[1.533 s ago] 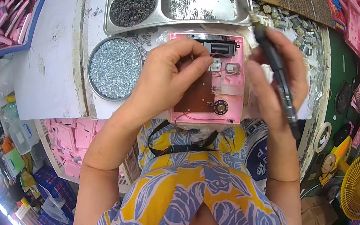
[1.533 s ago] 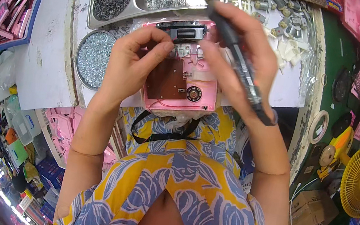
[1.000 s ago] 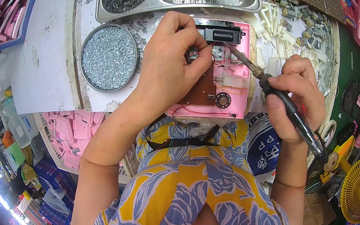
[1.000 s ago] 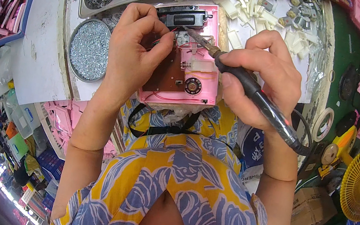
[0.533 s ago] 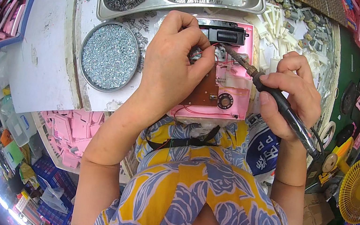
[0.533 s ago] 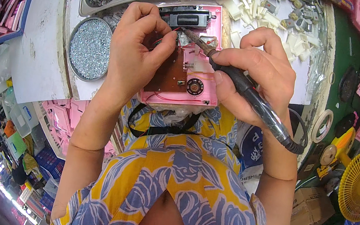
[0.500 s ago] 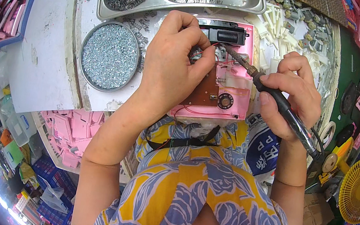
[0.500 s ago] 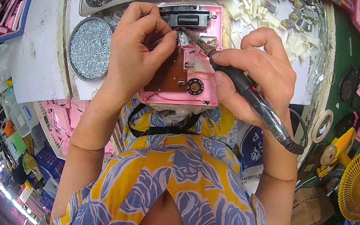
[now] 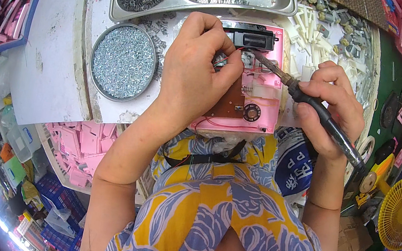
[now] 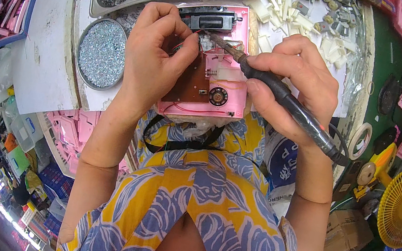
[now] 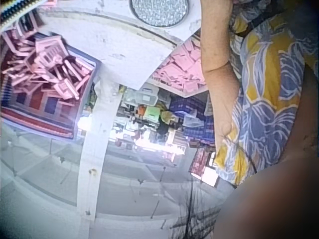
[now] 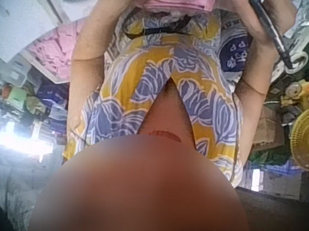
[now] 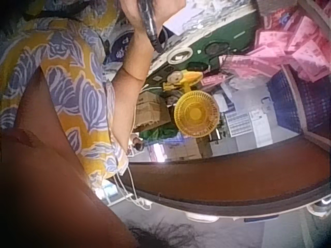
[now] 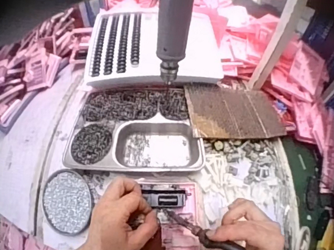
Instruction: Assembling and soldering components of a pink electronic toy at a factory workbench.
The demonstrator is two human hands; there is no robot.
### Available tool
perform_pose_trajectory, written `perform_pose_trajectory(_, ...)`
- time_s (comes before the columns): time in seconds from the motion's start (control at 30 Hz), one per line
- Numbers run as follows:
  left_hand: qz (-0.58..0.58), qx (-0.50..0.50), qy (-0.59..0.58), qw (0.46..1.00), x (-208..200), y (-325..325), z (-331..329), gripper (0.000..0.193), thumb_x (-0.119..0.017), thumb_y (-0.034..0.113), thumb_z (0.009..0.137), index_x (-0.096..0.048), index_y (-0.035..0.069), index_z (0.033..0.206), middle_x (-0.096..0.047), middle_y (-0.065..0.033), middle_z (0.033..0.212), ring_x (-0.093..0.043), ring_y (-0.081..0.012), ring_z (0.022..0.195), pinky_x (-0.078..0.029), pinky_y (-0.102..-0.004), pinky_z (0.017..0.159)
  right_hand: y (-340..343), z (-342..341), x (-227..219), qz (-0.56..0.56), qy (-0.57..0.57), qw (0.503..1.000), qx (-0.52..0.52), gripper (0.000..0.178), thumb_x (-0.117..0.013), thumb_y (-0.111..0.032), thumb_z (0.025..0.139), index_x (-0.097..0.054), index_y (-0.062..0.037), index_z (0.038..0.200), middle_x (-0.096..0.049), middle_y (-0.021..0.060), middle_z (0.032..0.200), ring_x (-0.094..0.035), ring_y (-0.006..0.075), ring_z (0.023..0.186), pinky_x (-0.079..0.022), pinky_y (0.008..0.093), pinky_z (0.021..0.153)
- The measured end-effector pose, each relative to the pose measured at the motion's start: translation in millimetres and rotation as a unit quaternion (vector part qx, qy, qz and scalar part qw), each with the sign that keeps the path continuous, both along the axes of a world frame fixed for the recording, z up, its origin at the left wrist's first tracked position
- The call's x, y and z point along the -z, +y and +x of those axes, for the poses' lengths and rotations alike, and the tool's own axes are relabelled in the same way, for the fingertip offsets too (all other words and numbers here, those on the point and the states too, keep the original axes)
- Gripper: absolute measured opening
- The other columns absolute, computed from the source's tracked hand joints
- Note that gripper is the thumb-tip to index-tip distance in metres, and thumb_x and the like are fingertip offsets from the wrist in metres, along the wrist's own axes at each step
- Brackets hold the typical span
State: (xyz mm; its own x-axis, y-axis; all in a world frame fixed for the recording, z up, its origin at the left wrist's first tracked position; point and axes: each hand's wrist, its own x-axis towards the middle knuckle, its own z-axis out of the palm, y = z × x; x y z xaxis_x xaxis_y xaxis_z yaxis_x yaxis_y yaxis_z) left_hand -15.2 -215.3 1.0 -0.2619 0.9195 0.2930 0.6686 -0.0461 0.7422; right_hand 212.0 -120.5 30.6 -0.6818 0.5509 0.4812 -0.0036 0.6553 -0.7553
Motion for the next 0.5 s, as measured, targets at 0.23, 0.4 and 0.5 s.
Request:
perform_pose_trajectory(0.23,0.003,-0.008,0.000,1.000,1.5,-0.3,0.9,0.010,-0.076,0.005,0.079,-0.068,-0.001,0.081,-0.058,-0.0089,0.097,-0.059,-0.0179,0.079,-0.049,-0.0277,0.065,2.2,-1.0,-6.2,-0.032,-0.026,0.999,0.012,0.023,-0.078,-0.004,0.075,-0.073,0.0028,0.097,-0.061,0.0085,0.081,-0.055,0.0128,0.066,-0.043,0.0239,0.057)
perform_pose_trajectory(0.4,0.008,-0.014,0.005,1.000,1.9,-0.1,2.2,0.010,-0.077,0.006,0.078,-0.069,0.000,0.081,-0.058,-0.0073,0.096,-0.059,-0.0163,0.077,-0.048,-0.0274,0.064,3.3,-5.2,-10.8,-0.045,-0.057,0.997,0.013,0.024,-0.078,-0.004,0.074,-0.074,0.0008,0.097,-0.061,0.0078,0.080,-0.055,0.0131,0.066,-0.043,0.0245,0.057)
perform_pose_trajectory(0.5,0.013,-0.020,0.015,1.000,4.6,-2.0,1.6,0.010,-0.078,0.006,0.078,-0.070,0.000,0.081,-0.059,-0.0068,0.095,-0.059,-0.0161,0.076,-0.047,-0.0277,0.064,5.5,-8.4,-4.7,-0.046,-0.055,0.997,0.004,0.024,-0.078,-0.004,0.074,-0.074,-0.0003,0.097,-0.061,0.0079,0.080,-0.056,0.0144,0.067,-0.043,0.0253,0.058)
